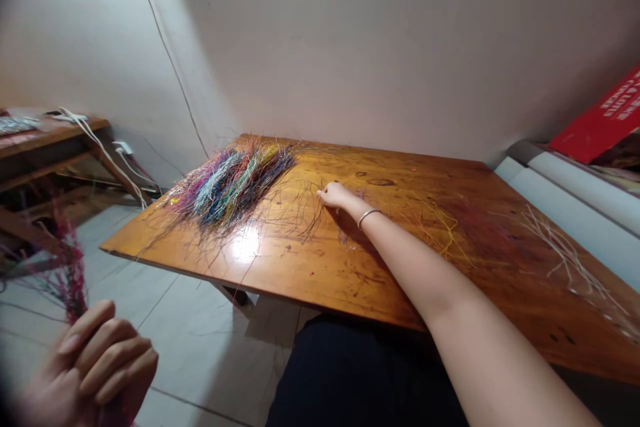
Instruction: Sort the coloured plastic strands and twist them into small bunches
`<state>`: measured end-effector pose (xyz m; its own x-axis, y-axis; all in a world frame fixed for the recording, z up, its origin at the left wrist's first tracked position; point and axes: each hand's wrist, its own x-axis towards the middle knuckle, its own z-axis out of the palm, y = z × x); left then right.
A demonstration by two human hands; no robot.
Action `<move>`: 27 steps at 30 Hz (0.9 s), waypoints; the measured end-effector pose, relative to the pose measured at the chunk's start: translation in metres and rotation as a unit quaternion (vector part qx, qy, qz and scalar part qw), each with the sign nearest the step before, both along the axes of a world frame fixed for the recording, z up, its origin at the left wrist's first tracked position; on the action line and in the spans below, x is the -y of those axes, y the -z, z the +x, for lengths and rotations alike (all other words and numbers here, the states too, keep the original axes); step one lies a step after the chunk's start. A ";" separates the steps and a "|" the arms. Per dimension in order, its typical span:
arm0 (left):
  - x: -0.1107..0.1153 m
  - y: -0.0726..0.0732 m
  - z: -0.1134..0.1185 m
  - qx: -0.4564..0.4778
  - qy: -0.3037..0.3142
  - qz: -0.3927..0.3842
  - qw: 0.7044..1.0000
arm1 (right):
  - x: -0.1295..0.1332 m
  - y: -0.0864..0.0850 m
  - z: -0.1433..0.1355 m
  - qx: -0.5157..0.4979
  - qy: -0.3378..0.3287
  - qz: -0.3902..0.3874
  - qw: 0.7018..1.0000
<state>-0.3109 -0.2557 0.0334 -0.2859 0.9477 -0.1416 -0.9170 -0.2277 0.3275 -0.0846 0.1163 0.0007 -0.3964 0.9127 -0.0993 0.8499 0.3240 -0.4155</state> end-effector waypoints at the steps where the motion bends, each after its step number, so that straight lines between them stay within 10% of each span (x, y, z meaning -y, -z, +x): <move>1: -0.001 0.001 0.003 0.006 -0.006 0.004 1.000 | 0.002 -0.002 0.002 -0.023 0.009 0.016 1.000; 4: -0.010 0.003 0.018 0.007 0.000 0.002 1.000 | 0.015 -0.009 0.016 -0.202 0.051 0.024 0.978; 8: -0.037 0.011 0.048 -0.063 0.078 -0.098 0.990 | 0.052 -0.018 0.057 -0.465 0.054 -0.105 0.877; 14: -0.080 0.021 0.107 -0.201 0.244 -0.093 0.944 | 0.137 -0.023 0.098 -0.481 -0.068 -0.315 0.816; 18: -0.071 0.026 0.171 -0.286 0.347 -0.060 0.891 | 0.218 -0.018 0.089 -0.573 -0.182 -0.364 0.711; 24: -0.018 0.048 0.248 -0.264 0.445 -0.086 0.851 | 0.309 0.002 0.110 -0.738 0.066 -0.381 0.553; 27: 0.004 0.059 0.266 -0.250 0.470 -0.069 0.844 | 0.329 0.012 0.140 -0.758 0.150 -0.359 0.524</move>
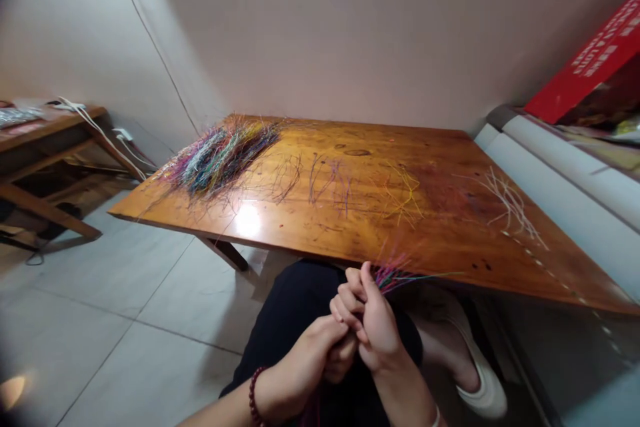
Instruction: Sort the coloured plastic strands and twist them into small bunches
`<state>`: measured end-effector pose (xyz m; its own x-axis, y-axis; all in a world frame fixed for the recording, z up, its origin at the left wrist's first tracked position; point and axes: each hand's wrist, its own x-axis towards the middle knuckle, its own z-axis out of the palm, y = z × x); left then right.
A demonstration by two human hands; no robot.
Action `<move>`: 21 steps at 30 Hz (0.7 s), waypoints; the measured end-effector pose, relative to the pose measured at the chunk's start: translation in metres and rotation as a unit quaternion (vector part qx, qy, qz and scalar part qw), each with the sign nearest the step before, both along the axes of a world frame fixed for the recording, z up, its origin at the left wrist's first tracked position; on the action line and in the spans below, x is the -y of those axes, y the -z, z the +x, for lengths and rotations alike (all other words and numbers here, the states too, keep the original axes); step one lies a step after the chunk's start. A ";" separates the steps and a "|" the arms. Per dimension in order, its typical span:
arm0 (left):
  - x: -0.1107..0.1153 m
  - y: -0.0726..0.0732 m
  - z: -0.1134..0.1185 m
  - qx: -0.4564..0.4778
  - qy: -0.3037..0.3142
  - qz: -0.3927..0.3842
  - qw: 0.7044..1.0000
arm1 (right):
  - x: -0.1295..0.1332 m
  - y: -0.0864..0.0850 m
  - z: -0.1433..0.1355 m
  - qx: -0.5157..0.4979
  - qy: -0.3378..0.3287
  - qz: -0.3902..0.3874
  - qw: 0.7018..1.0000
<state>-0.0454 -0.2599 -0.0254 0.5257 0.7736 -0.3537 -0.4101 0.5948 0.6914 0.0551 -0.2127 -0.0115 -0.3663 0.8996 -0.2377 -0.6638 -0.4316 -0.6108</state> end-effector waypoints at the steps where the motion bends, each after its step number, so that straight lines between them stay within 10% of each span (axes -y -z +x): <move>1: 0.006 0.003 0.004 0.005 0.009 0.002 1.000 | 0.005 0.002 0.011 0.008 0.019 -0.009 1.000; 9: 0.041 0.013 0.025 -0.064 0.150 0.060 0.985 | 0.040 -0.016 0.084 0.009 0.177 0.000 0.984; 21: 0.078 -0.005 0.042 -0.202 0.138 0.231 0.942 | 0.096 -0.022 0.084 -0.031 0.185 -0.055 0.981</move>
<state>-0.0037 -0.3380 -0.0205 0.6243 0.7471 -0.2283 0.0692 0.2382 0.9687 0.1395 -0.3087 0.0108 -0.0372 0.9438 -0.3284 -0.8222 -0.2156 -0.5268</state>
